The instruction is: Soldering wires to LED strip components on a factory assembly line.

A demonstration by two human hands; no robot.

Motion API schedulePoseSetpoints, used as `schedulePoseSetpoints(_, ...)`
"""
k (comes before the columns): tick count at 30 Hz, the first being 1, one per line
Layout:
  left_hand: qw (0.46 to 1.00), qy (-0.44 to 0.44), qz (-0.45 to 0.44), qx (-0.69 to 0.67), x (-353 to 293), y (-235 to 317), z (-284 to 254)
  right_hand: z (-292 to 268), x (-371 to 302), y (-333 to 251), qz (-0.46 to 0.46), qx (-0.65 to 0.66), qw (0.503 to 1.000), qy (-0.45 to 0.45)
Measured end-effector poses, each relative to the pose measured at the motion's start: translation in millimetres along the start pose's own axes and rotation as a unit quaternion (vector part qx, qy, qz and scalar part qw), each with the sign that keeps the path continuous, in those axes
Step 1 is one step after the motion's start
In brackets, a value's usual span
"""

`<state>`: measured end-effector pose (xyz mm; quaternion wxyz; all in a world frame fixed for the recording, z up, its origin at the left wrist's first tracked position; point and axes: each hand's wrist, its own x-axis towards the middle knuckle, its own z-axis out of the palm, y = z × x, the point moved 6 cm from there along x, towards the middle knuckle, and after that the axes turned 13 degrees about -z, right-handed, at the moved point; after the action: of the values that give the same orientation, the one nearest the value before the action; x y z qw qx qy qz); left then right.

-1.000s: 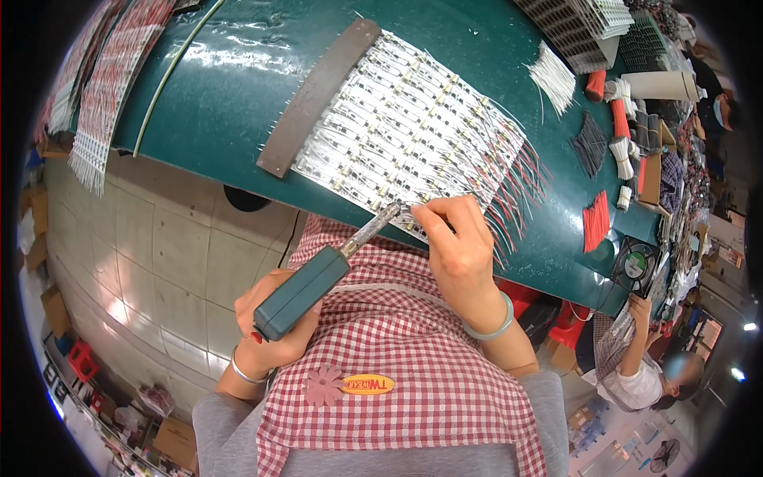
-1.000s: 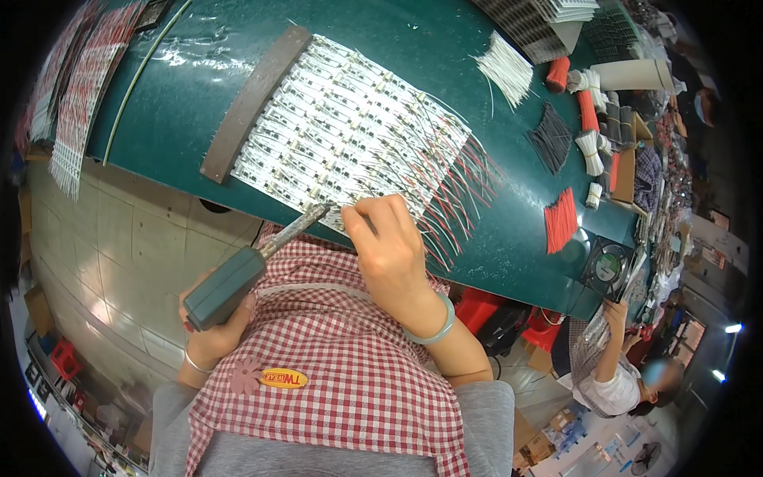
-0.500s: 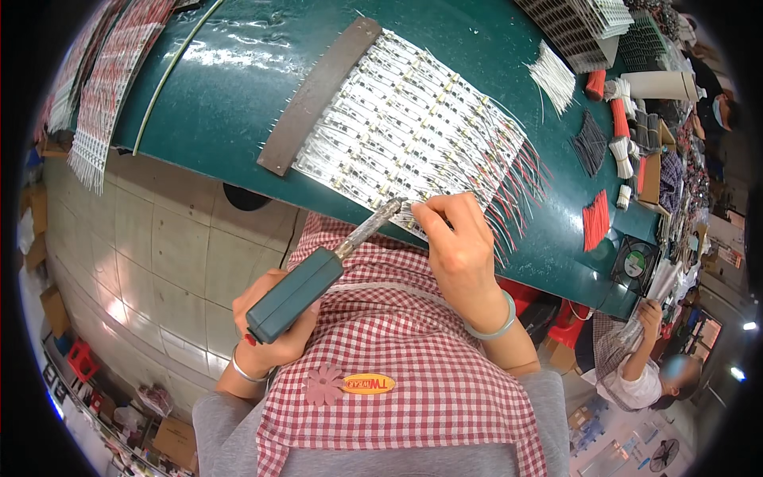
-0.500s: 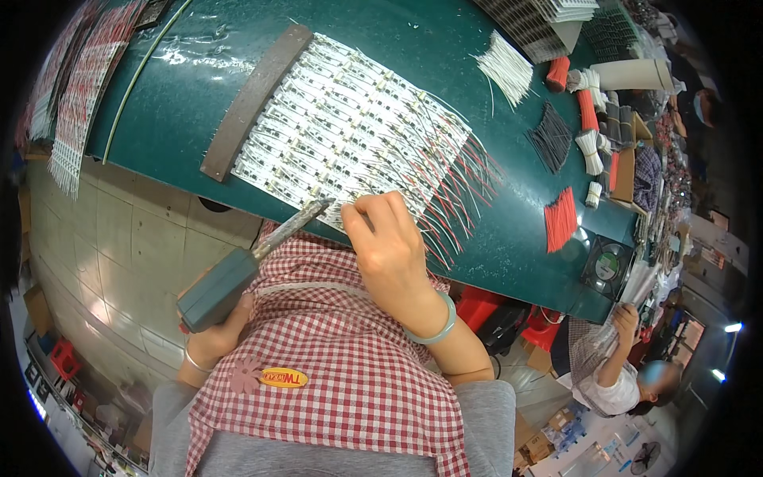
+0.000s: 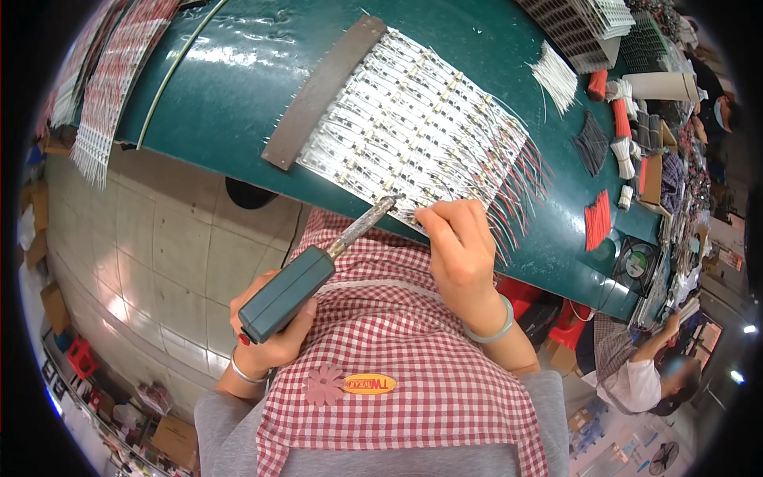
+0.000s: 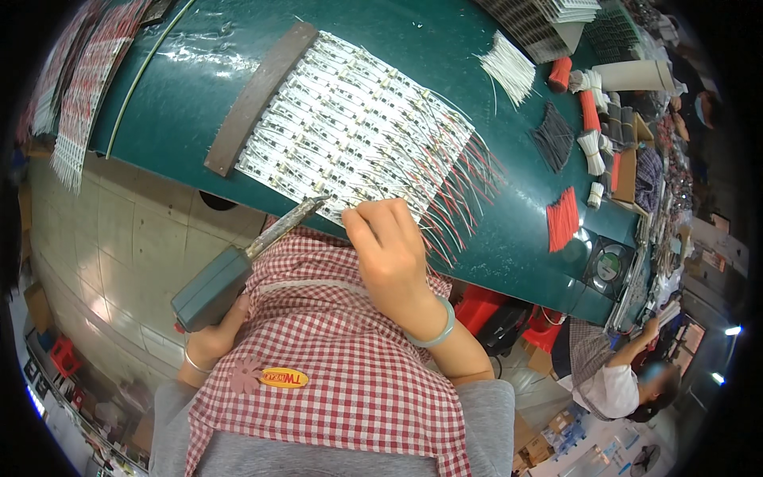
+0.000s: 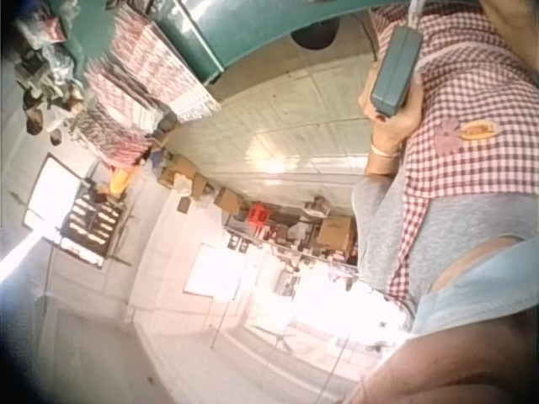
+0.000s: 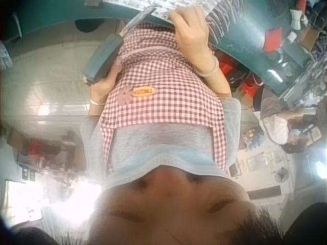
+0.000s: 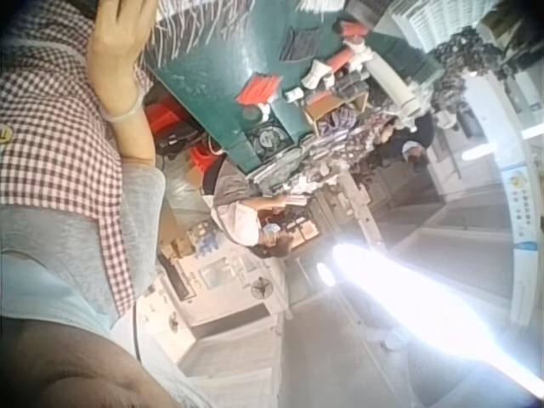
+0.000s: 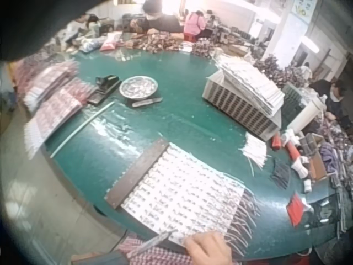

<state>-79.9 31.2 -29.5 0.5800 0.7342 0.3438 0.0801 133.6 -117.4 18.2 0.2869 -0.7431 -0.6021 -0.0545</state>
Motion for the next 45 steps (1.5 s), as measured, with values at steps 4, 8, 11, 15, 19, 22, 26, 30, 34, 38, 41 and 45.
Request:
schedulePoseSetpoints(4, 0.999, -0.001, 0.042, 0.019, 1.8, 10.1, -2.1, 6.6, -5.3, -0.3, 0.0, 0.012, 1.0, -0.02)
schedulePoseSetpoints(8, 0.999, -0.002, 0.036, 0.013, 4.5, 20.0, -1.5, 7.8, -6.1, -0.7, 0.003, 0.015, 0.999, -0.032)
schedulePoseSetpoints(11, 0.998, -0.006, 0.052, 0.024, 4.1, 21.3, -0.6, 7.7, -5.2, -1.6, -0.004, 0.013, 0.999, -0.035)
schedulePoseSetpoints(15, 0.998, -0.004, 0.059, 0.03, 4.4, 22.7, -0.5, 8.6, -5.1, -2.1, -0.007, 0.007, 0.999, -0.043)
schedulePoseSetpoints(19, 0.996, 0.004, 0.077, 0.032, 4.6, 22.6, 0.5, 8.1, -3.5, -3.1, -0.009, 0.002, 0.999, -0.05)
schedulePoseSetpoints(22, 0.997, -0.045, 0.046, 0.033, 1.9, 14.7, 0.7, 7.8, -3.7, -2.7, -0.008, -0.001, 0.999, -0.054)
schedulePoseSetpoints(26, 0.998, -0.03, 0.04, 0.03, 1.8, 12.2, 0.4, 8.1, -3.4, -3.2, -0.012, -0.003, 0.998, -0.058)
schedulePoseSetpoints(30, 1.0, -0.012, 0.001, -0.002, -4.9, -3.1, -3.8, 7.7, -3.3, -3.3, -0.011, -0.001, 0.998, -0.055)
schedulePoseSetpoints(34, 0.998, 0.005, -0.05, -0.037, -14.0, -11.9, -10.0, 7.9, -2.6, -4.2, -0.008, 0.001, 0.999, -0.05)
schedulePoseSetpoints(38, 0.997, 0.004, -0.056, -0.045, -14.3, -14.3, -7.7, 9.9, -5.0, -2.4, -0.003, 0.009, 1.0, -0.025)
schedulePoseSetpoints(41, 0.995, -0.013, -0.08, -0.061, -7.9, -7.8, -4.5, 1.1, -8.9, 3.0, 0.017, 0.032, 0.999, 0.019)
schedulePoseSetpoints(45, 0.983, 0.011, -0.127, -0.135, -10.9, -16.1, 2.6, -41.5, -13.5, 33.7, 0.041, 0.015, 0.993, 0.112)
